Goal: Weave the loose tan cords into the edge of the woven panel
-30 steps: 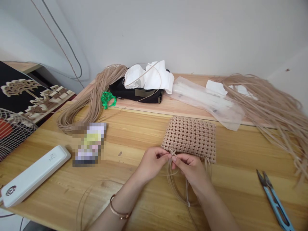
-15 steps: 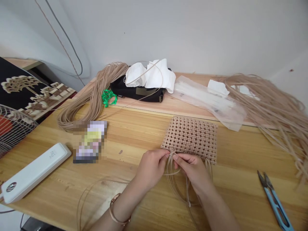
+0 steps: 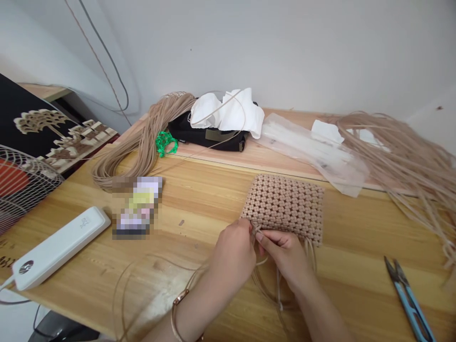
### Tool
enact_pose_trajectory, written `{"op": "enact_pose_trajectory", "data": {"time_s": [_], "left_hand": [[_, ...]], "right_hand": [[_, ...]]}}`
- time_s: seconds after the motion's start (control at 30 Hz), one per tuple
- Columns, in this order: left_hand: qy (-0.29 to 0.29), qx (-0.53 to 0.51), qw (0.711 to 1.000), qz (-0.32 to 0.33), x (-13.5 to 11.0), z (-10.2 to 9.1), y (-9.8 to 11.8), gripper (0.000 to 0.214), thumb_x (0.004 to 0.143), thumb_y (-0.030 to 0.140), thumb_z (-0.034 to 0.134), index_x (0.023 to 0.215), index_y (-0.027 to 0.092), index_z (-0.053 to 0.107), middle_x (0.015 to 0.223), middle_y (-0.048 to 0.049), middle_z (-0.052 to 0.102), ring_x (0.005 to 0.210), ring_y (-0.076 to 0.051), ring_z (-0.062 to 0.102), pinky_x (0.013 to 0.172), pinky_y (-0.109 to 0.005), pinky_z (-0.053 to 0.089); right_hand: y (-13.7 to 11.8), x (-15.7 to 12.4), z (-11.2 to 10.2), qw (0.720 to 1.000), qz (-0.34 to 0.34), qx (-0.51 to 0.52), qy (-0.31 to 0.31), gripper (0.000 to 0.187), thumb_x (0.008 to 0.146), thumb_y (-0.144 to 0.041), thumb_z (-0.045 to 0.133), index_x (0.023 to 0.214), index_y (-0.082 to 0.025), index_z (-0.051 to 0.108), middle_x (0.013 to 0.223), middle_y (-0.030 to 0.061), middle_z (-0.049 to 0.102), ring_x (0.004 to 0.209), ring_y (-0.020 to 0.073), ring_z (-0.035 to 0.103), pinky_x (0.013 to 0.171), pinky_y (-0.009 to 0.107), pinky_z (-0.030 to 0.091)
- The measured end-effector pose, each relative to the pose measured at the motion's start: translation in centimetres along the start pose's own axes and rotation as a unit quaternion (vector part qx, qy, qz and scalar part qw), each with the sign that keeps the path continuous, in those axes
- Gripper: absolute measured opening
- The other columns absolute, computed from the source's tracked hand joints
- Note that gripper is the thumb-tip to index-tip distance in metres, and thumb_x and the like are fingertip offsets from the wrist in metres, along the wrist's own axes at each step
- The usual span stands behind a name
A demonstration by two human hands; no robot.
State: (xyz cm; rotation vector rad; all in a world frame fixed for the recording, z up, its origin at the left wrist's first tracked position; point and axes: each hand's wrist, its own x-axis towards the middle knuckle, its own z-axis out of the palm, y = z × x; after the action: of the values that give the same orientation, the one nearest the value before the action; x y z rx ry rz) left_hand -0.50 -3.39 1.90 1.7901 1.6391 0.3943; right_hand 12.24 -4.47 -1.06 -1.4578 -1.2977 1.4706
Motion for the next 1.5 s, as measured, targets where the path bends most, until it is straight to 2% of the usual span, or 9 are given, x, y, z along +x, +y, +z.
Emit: {"op": "enact_pose_trajectory", "data": {"time_s": [0.13,0.23,0.37,0.5,0.63,0.77,0.93,1.13,1.5], "left_hand": [[0.008,-0.03,0.999,-0.01,-0.4,-0.1,-0.3,0.014,0.071,0.016,0.043,0.064,0.018,0.055,0.064,-0.0032,0.061,0.059,-0.015,0.052,0.054,-0.025,0.033],[-0.037,-0.16,0.986,-0.006,-0.3,0.0,-0.9,0.024,0.076,0.022,0.041,0.06,0.016,0.058,0.059,-0.0019,0.059,0.057,-0.013,0.05,0.055,-0.023,0.035],[-0.099,-0.366,0.925,-0.033,0.0,0.2,-1.6,0.026,0.074,0.028,0.047,0.059,0.012,0.06,0.055,-0.0024,0.057,0.056,-0.012,0.049,0.055,-0.023,0.036],[-0.093,-0.462,0.877,-0.097,0.1,0.7,-1.9,0.021,0.064,0.031,0.061,0.06,0.011,0.063,0.054,0.0003,0.055,0.051,-0.008,0.044,0.051,-0.021,0.033],[-0.072,-0.489,0.859,-0.13,0.1,1.3,-2.1,0.02,0.059,0.031,0.067,0.059,0.011,0.064,0.051,0.0031,0.051,0.045,-0.004,0.034,0.045,-0.018,0.026],[-0.071,-0.477,0.866,-0.13,0.2,1.4,-2.3,0.02,0.059,0.031,0.067,0.058,0.011,0.064,0.047,0.0046,0.046,0.043,-0.003,0.029,0.043,-0.018,0.023],[-0.07,-0.479,0.866,-0.126,0.3,1.5,-2.5,0.022,0.06,0.033,0.066,0.062,0.01,0.066,0.052,0.0007,0.055,0.047,-0.006,0.037,0.046,-0.019,0.028],[-0.064,-0.502,0.854,-0.119,0.1,1.6,-2.4,0.022,0.061,0.032,0.066,0.066,0.01,0.068,0.058,-0.0025,0.06,0.053,-0.009,0.046,0.051,-0.02,0.035],[-0.095,-0.534,0.834,-0.099,0.1,1.7,-2.7,0.022,0.067,0.03,0.062,0.071,0.01,0.069,0.061,-0.0051,0.064,0.06,-0.012,0.054,0.063,-0.024,0.041]], "right_hand": [[-0.2,-0.3,0.1,0.999,0.01,0.024,-0.025,0.032,0.076,-0.032,0.047,0.049,-0.016,0.05,0.05,-0.003,0.043,0.053,0.0112,0.039,0.052,0.024,0.029],[-0.5,-0.5,0.3,1.0,0.005,0.024,-0.006,0.034,0.076,-0.033,0.048,0.046,-0.016,0.048,0.047,-0.0035,0.041,0.051,0.0107,0.038,0.051,0.023,0.028],[-0.4,-0.7,0.3,0.999,0.025,0.039,0.004,0.036,0.076,-0.033,0.049,0.044,-0.016,0.046,0.043,-0.0045,0.037,0.045,0.0079,0.03,0.046,0.023,0.023],[0.2,-0.8,0.3,0.995,0.069,0.066,-0.003,0.034,0.075,-0.037,0.05,0.048,-0.016,0.048,0.044,-0.0054,0.035,0.041,0.0062,0.023,0.042,0.023,0.016],[0.2,-0.8,0.3,0.997,0.055,0.053,0.009,0.036,0.075,-0.038,0.05,0.047,-0.016,0.046,0.043,-0.0052,0.034,0.043,0.0067,0.025,0.043,0.023,0.017],[-0.3,-1.0,0.2,0.998,0.063,0.031,0.001,0.036,0.076,-0.038,0.05,0.048,-0.016,0.046,0.042,-0.0064,0.029,0.041,0.0064,0.024,0.041,0.022,0.016],[-0.7,-1.3,-0.1,0.989,0.119,0.078,-0.025,0.028,0.074,-0.039,0.052,0.058,-0.015,0.054,0.048,-0.0049,0.042,0.039,0.004,0.021,0.039,0.021,0.013],[-0.8,-1.5,-0.2,0.976,0.149,0.157,0.002,0.025,0.07,-0.038,0.056,0.07,-0.013,0.06,0.054,-0.0014,0.053,0.038,0.0026,0.024,0.039,0.02,0.012],[-0.4,-1.6,-0.1,0.966,0.18,0.182,0.043,0.024,0.067,-0.037,0.058,0.06,-0.013,0.058,0.052,-0.0007,0.053,0.04,0.0032,0.028,0.04,0.019,0.015]]}}
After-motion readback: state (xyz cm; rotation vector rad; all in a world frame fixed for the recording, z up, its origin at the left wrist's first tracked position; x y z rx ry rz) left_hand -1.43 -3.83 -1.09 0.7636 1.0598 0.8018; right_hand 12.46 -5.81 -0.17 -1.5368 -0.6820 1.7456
